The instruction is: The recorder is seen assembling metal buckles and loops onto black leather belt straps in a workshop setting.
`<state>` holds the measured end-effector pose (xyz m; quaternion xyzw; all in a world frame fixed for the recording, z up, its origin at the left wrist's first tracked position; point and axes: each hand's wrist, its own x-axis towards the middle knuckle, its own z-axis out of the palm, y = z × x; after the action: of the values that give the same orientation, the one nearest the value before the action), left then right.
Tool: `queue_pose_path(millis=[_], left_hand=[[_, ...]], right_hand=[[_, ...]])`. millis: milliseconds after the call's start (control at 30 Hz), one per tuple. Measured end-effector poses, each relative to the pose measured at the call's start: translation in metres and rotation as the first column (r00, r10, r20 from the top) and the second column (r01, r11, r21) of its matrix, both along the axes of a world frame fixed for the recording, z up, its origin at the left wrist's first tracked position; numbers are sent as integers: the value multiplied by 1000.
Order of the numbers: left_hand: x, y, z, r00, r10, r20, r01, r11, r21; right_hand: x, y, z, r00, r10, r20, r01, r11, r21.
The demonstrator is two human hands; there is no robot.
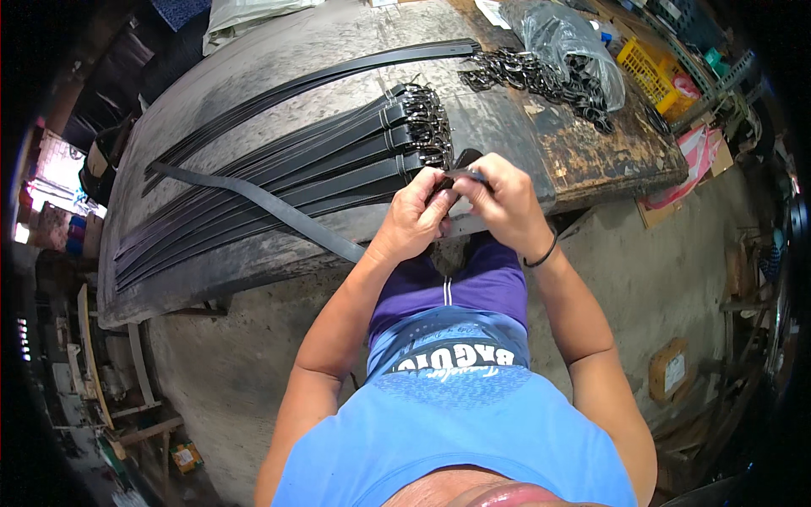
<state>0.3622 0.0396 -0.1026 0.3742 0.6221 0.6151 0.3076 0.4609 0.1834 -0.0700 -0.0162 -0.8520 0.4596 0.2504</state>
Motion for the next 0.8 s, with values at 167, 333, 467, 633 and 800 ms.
queue_pose_path(millis=[167,333,467,633,800], left_hand=[[-8,-4,3,939,-6,-343,49,992,117],[-13,-3,11,950,-207,-235,223,974,44],[-4,-2,8,984,-180,-3,180,983,36],[-8,2,2,862,81,-501,-37,995,97],[0,7,19,528,232,-817,-85,971,221]], right_hand=[[0,13,7,937,325,126,-147,697,-702],[2,20,-7,909,416,32,-193,486,-852],[-2,26,-19,893,450,-28,-207,354,-912],[9,12,-12,929,371,19,-185,507,-842],[24,23,-25,986,141,-85,-165,878,-449]])
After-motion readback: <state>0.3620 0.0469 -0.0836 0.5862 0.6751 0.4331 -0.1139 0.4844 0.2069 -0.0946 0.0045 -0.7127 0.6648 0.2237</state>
